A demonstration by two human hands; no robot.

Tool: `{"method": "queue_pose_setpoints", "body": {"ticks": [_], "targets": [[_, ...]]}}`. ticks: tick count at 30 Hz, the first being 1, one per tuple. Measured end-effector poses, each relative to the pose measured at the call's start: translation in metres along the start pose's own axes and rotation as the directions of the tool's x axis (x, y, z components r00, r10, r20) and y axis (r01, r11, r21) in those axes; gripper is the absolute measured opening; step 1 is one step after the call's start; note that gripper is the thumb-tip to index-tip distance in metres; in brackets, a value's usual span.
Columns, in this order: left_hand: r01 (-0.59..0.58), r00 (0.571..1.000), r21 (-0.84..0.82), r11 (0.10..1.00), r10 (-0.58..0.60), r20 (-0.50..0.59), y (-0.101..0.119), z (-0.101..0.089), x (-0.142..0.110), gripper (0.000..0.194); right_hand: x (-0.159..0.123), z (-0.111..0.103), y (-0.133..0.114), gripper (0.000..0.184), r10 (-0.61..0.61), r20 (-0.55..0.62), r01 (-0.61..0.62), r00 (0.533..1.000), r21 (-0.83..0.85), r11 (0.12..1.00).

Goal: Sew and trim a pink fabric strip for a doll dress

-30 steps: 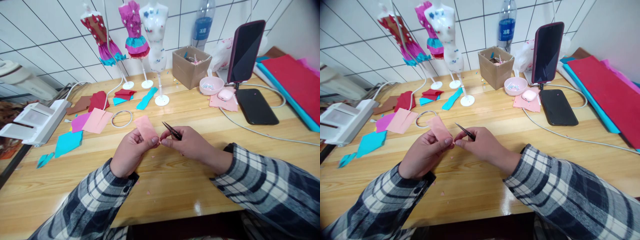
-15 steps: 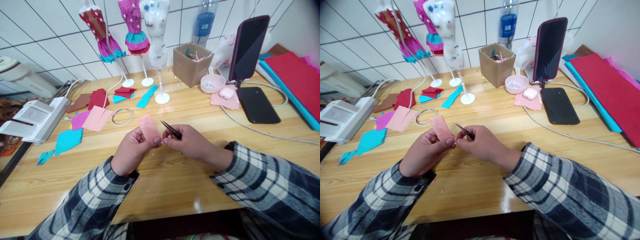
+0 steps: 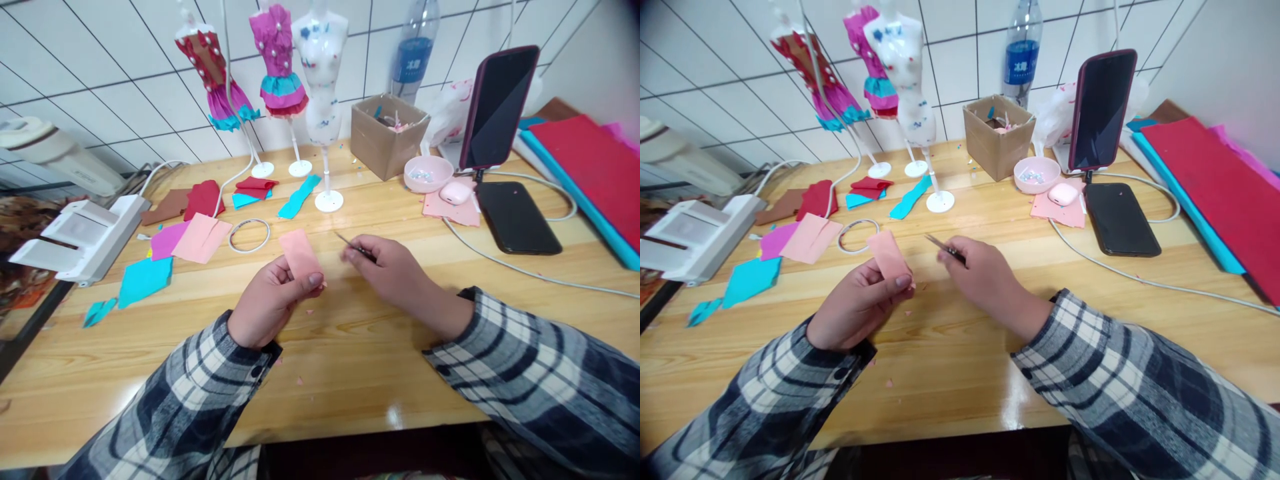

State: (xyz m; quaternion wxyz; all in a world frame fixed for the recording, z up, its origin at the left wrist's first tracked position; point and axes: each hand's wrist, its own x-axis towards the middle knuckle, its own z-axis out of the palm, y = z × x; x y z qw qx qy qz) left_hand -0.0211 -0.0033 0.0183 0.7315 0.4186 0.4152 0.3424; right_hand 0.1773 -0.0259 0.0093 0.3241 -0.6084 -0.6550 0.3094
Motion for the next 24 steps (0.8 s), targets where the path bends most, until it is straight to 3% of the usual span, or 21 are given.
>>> {"method": "queue_pose_setpoints", "body": {"ticks": [4, 9, 13, 15, 20, 24], "targets": [[0.005, 1.000, -0.064, 0.998, -0.005, 0.001, 0.002, 0.001, -0.001, 0.020, 0.005, -0.012, 0.009, 0.051, -0.028, -0.108, -0.015, 0.994, -0.377, 0.926], [-0.074, 0.996, -0.103, 0.992, 0.067, -0.065, 0.016, -0.011, 0.003, 0.020, 0.013, -0.017, 0.019, 0.039, -0.085, -0.031, 0.055, 0.996, -0.550, 0.834], [-0.239, 0.952, -0.052, 0.970, 0.223, -0.210, 0.028, -0.039, 0.015, 0.022, 0.013, -0.011, 0.019, 0.021, -0.139, 0.185, 0.210, 0.973, -0.452, 0.867], [-0.298, 0.929, 0.000, 0.955, 0.290, -0.231, 0.028, -0.053, 0.023, 0.024, 0.013, -0.009, 0.017, 0.011, -0.093, 0.221, 0.171, 0.971, -0.370, 0.913], [-0.309, 0.929, 0.081, 0.948, 0.319, -0.189, 0.021, -0.073, 0.035, 0.027, 0.020, -0.024, 0.025, 0.038, 0.059, 0.060, -0.038, 0.996, -0.306, 0.951], [-0.336, 0.919, 0.081, 0.938, 0.346, -0.192, 0.020, -0.077, 0.036, 0.026, 0.026, -0.039, 0.036, 0.022, 0.066, -0.065, -0.084, 0.996, -0.320, 0.944]]}}
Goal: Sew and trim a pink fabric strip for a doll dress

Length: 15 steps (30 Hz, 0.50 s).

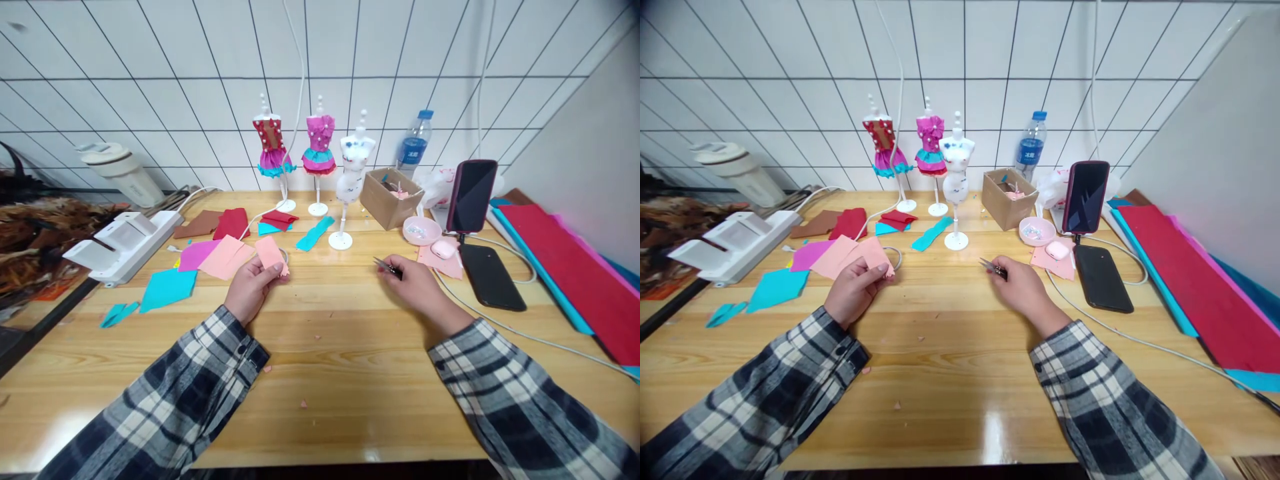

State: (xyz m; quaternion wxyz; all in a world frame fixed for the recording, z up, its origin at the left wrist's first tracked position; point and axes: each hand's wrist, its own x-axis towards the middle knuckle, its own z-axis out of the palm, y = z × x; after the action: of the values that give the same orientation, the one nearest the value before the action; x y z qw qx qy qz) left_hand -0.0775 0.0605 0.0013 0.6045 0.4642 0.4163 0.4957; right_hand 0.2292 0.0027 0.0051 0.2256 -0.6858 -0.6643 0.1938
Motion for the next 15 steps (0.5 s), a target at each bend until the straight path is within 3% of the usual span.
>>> {"method": "queue_pose_setpoints", "body": {"ticks": [4, 7, 11, 15], "targets": [[-0.011, 0.999, 0.003, 1.000, 0.011, -0.032, 0.002, -0.001, 0.001, 0.026, 0.007, -0.002, 0.009, 0.032, 0.035, -0.065, -0.041, 0.997, -0.097, 0.994], [0.009, 0.998, -0.004, 1.000, -0.009, -0.058, 0.002, -0.003, 0.001, 0.027, 0.005, 0.000, 0.016, 0.047, -0.045, -0.114, 0.023, 0.992, -0.192, 0.981], [0.023, 0.991, -0.020, 1.000, -0.026, -0.133, 0.000, -0.007, 0.001, 0.029, -0.041, 0.007, 0.014, 0.050, -0.162, -0.221, 0.092, 0.962, -0.297, 0.950], [0.038, 0.993, -0.002, 0.999, -0.038, -0.112, 0.000, -0.006, -0.001, 0.023, -0.098, 0.022, -0.001, 0.077, -0.258, 0.028, 0.249, 0.966, -0.376, 0.892]]}}
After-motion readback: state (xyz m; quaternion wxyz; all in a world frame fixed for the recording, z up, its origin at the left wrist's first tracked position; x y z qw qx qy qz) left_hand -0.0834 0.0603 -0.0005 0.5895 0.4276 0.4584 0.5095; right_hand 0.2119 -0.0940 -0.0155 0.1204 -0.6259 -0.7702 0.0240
